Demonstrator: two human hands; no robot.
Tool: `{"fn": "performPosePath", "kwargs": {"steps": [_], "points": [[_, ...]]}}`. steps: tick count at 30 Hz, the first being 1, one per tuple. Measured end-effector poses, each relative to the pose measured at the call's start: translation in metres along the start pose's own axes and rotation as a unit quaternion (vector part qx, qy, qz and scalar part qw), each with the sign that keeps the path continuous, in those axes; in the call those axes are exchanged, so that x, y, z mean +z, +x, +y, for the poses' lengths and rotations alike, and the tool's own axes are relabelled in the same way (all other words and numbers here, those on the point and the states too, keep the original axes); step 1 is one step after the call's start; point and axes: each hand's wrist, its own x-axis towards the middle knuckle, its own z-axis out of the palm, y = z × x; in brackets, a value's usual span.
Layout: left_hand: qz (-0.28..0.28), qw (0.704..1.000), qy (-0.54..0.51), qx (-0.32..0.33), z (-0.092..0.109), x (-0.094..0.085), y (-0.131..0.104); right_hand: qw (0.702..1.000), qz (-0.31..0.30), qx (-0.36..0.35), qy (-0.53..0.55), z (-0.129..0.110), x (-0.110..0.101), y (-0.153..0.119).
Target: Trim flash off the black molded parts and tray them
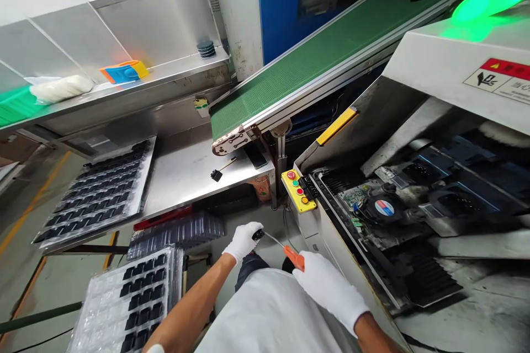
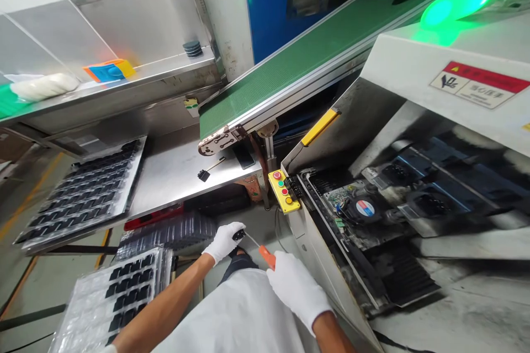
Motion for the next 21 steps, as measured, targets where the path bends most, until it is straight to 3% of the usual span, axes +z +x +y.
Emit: {"fn": "performPosePath", "kwargs": {"steps": [5, 8, 13, 17, 21], "points": [[0.023, 0.989, -0.134, -0.062, 0.002, 0.002, -0.008, 1.000, -0.023, -0.003, -0.005, -0.004, 0.001, -0.001], [0.042, 0.959, -0.256, -0.115, 0.003, 0.006, -0.014, 1.000, -0.028, 0.004, 0.004, -0.003, 0.000, -0.002], [0.107, 0.843, -0.486, -0.204, 0.007, 0.011, -0.025, 0.998, -0.033, 0.009, 0.045, 0.003, 0.010, -0.002], [0.140, 0.744, -0.606, -0.243, 0.022, 0.015, -0.029, 0.999, -0.024, -0.017, 0.037, -0.002, 0.020, 0.001], [0.130, 0.681, -0.671, -0.264, 0.044, 0.020, -0.027, 0.999, -0.019, -0.022, 0.045, 0.001, 0.024, 0.004]]}}
